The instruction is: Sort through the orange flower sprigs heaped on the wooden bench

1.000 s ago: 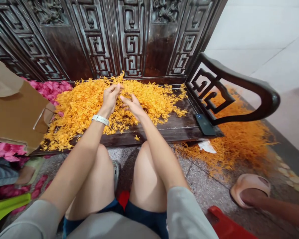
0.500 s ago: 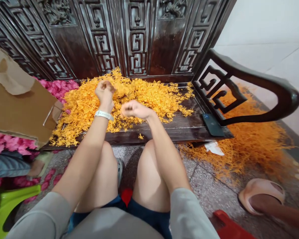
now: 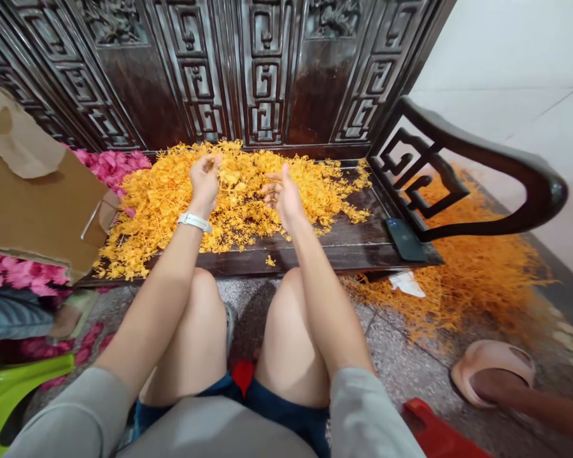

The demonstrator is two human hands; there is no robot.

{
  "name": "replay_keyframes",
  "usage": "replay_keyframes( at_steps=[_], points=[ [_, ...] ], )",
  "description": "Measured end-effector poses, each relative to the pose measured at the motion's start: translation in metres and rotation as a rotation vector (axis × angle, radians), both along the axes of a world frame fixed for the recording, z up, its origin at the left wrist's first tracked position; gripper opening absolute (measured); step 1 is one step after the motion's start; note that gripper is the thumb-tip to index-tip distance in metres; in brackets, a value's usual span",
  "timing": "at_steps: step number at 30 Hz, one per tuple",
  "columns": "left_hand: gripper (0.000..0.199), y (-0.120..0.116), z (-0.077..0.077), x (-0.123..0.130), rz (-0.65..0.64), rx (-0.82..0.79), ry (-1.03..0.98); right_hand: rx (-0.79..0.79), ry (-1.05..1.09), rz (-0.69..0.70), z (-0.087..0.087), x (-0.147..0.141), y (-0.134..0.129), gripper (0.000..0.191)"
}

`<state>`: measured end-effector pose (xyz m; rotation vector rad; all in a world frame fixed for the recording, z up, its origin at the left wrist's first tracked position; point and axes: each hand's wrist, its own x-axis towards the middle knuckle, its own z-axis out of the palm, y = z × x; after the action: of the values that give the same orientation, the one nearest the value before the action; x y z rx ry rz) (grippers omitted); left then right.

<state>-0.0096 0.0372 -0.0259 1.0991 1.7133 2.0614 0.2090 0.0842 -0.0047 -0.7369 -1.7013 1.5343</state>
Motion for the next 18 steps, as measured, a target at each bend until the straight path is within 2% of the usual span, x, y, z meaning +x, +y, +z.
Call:
replay_keyframes(
  at_steps=[3, 6, 9, 14, 18],
  points=[
    [0.016, 0.006, 0.004, 0.027, -0.026, -0.004, 0.086, -0.008, -0.071, 0.019, -0.012, -0.018, -0.006, 0.086],
    [0.010, 0.007, 0.003, 0.042, -0.141, -0.013, 0.122, 0.184, -0.120, 0.032, -0.017, -0.026, -0.014, 0.075],
    [0.011, 0.006, 0.001, 0.044, -0.240, -0.034, 0.122, 0.361, -0.116, -0.014, -0.018, -0.025, -0.015, 0.070],
    [0.024, 0.001, -0.001, 0.043, -0.384, -0.088, 0.128, 0.269, -0.124, 0.044, -0.020, -0.026, -0.007, 0.062],
    [0.018, 0.002, -0.003, 0.043, -0.327, -0.107, 0.130, 0.279, -0.098, 0.067, -0.025, -0.030, -0.002, 0.060]
  ],
)
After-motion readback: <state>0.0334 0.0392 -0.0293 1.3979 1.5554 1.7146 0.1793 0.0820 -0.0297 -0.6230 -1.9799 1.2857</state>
